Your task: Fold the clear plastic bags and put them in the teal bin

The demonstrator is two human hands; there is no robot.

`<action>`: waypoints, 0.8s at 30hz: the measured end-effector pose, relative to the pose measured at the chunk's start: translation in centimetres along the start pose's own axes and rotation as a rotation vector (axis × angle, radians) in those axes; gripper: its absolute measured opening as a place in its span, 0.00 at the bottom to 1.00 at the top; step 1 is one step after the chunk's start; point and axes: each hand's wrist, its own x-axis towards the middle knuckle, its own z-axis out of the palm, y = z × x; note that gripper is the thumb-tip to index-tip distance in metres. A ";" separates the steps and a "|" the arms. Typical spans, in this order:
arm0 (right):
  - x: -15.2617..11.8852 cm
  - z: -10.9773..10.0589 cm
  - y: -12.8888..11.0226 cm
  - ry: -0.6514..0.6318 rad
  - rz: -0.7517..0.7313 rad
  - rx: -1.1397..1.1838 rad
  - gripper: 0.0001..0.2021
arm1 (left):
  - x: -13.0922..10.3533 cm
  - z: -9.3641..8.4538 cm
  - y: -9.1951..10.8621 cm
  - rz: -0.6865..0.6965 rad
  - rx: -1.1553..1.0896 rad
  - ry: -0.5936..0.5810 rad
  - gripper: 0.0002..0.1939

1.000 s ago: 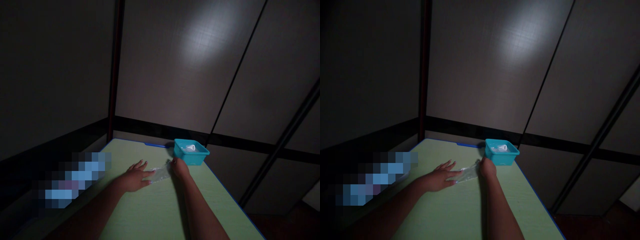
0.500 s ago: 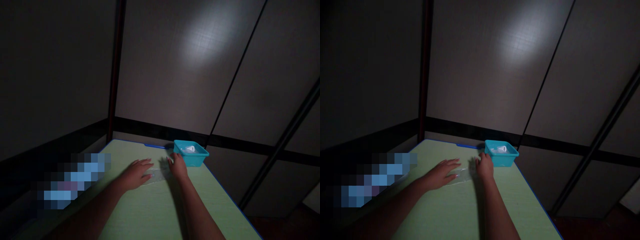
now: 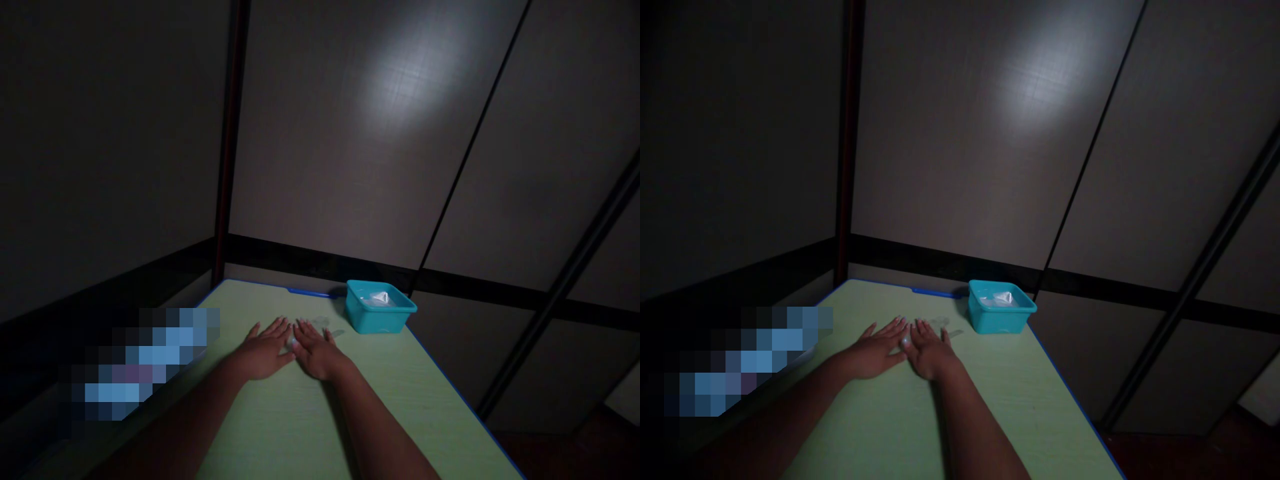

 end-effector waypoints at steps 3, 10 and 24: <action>-0.1 -0.3 1.4 -0.005 0.080 -0.027 0.29 | -0.1 -0.1 0.1 -0.018 -0.001 0.005 0.37; -0.2 -0.7 4.8 0.006 0.305 -0.070 0.28 | -0.1 0.0 0.1 -0.032 0.013 0.009 0.37; 0.1 -0.2 3.2 0.114 0.214 -0.132 0.26 | -0.4 -0.3 1.5 0.105 -0.051 -0.014 0.38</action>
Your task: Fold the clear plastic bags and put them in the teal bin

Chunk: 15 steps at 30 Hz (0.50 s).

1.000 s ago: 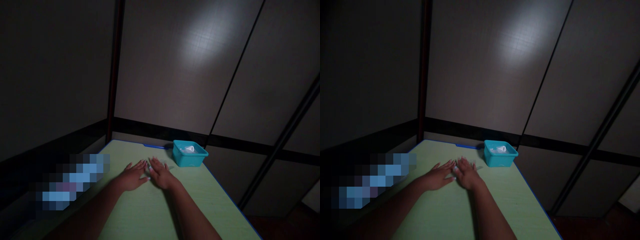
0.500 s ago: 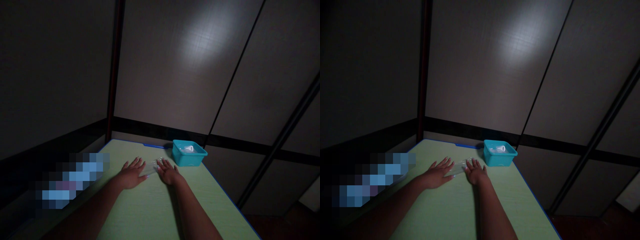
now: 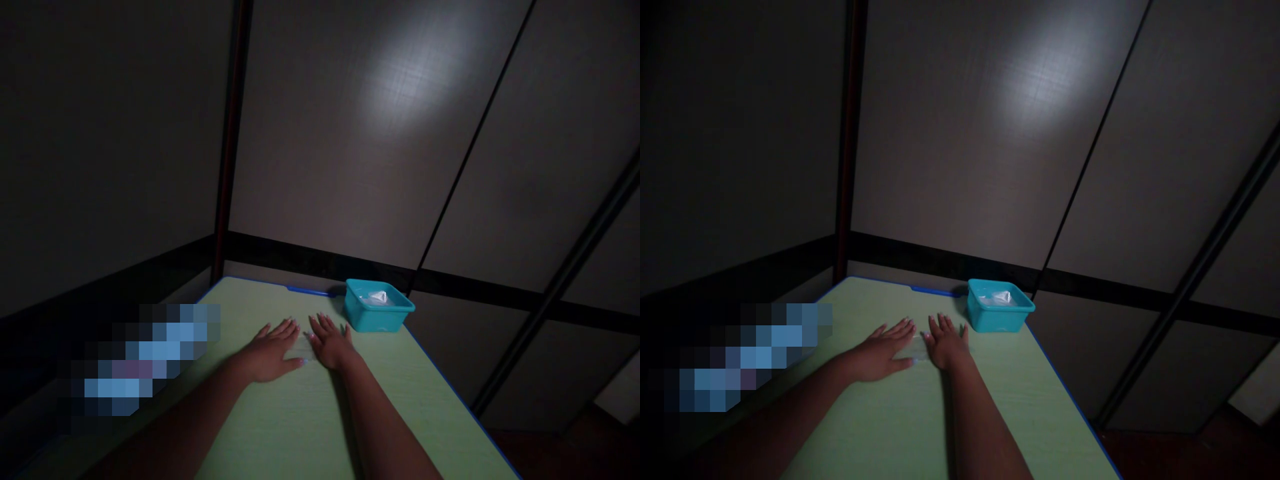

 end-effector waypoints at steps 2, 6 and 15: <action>0.1 0.0 0.1 -0.035 0.042 0.005 0.26 | 0.1 0.0 -0.1 -0.049 0.019 0.012 0.39; 0.0 -0.3 0.3 -0.074 0.103 -0.016 0.26 | 0.0 0.1 -0.3 -0.057 0.047 -0.002 0.39; -0.9 -1.0 -0.9 0.051 0.071 -0.087 0.26 | 0.6 -0.3 -1.2 -0.329 0.116 0.299 0.28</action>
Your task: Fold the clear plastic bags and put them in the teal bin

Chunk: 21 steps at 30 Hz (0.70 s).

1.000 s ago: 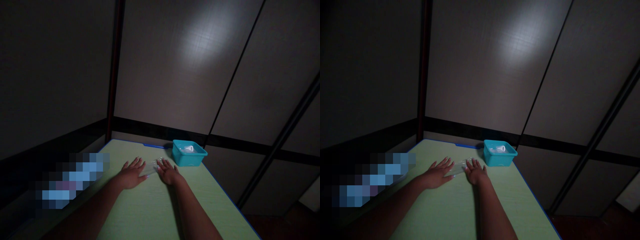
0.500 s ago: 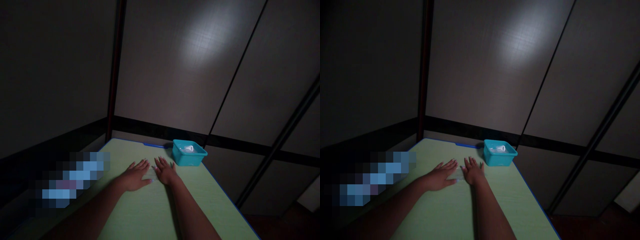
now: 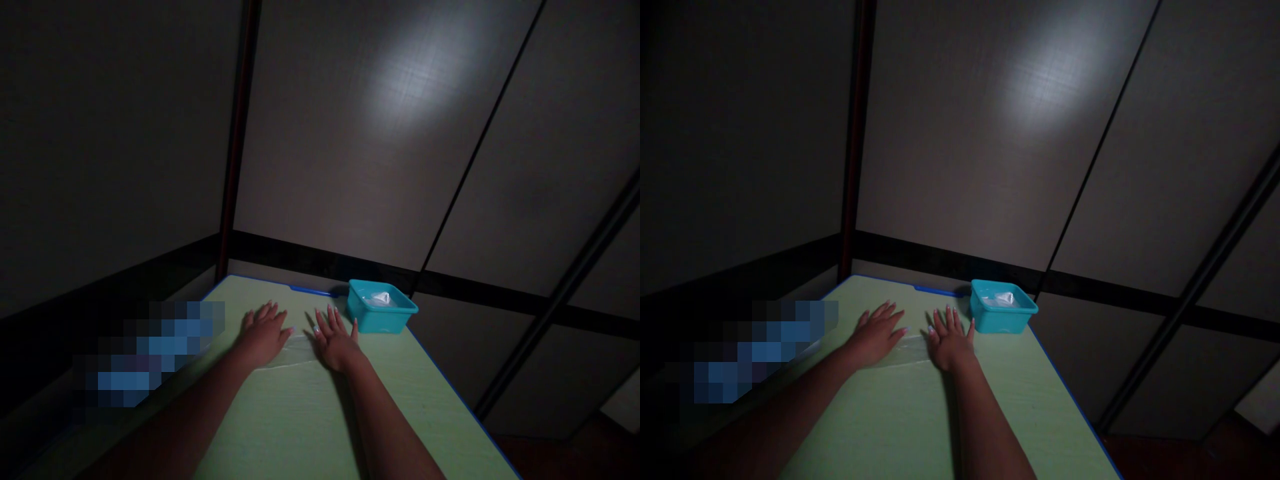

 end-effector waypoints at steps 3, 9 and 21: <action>-0.3 0.0 -1.1 -0.021 -0.080 0.002 0.25 | 0.0 0.5 -0.4 -0.052 0.025 0.006 0.31; -0.3 0.5 -1.5 -0.154 -0.125 0.024 0.26 | -0.7 0.5 0.0 -0.042 0.056 -0.081 0.35; 0.5 1.5 -0.6 -0.124 -0.109 0.031 0.27 | -1.1 -3.9 1.0 -0.427 0.180 0.207 0.33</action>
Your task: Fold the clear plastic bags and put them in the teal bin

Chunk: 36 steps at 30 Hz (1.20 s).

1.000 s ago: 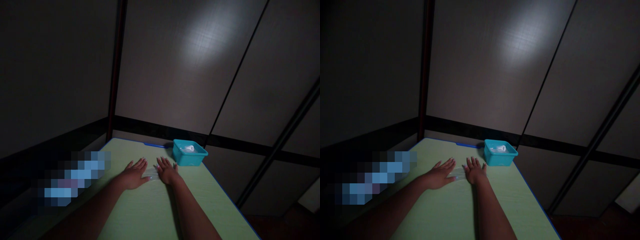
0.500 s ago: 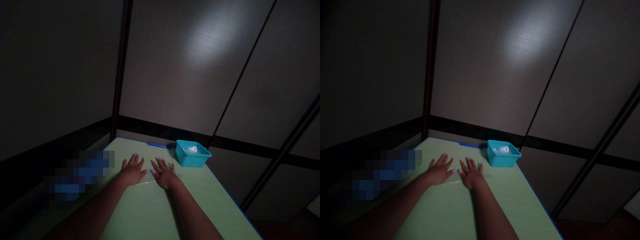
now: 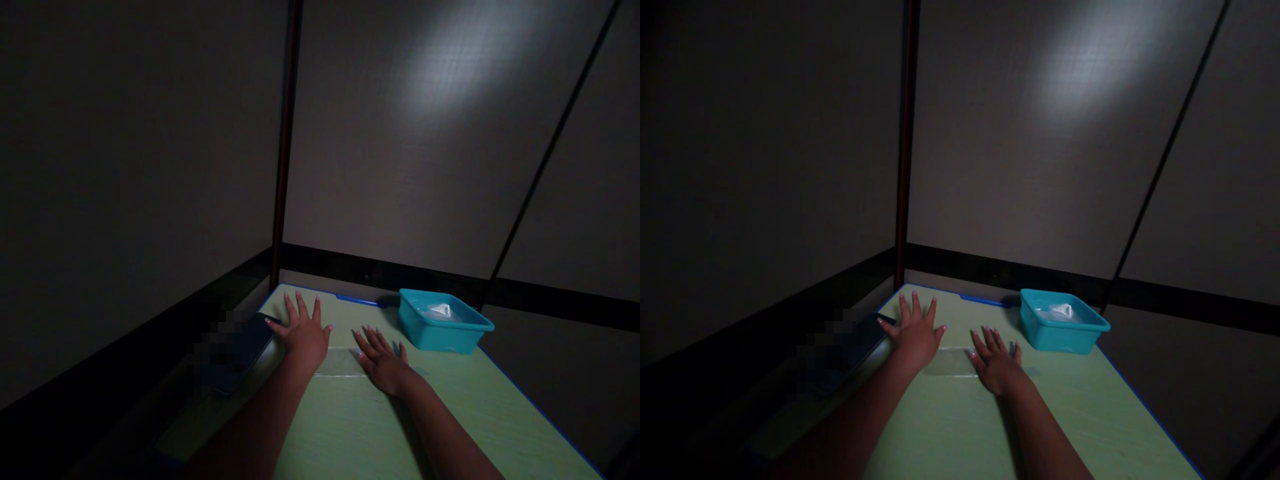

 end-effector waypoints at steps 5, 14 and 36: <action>-0.2 -0.2 -0.1 -0.012 0.013 0.005 0.27 | -0.3 -0.4 0.0 -0.040 -0.018 -0.033 0.33; -0.3 -0.3 0.1 -0.008 0.051 0.008 0.26 | -1.8 1.3 1.0 0.426 -0.093 0.090 0.26; -0.7 -0.9 0.0 0.034 0.032 0.031 0.24 | 0.3 2.4 0.3 0.344 -0.162 -0.250 0.17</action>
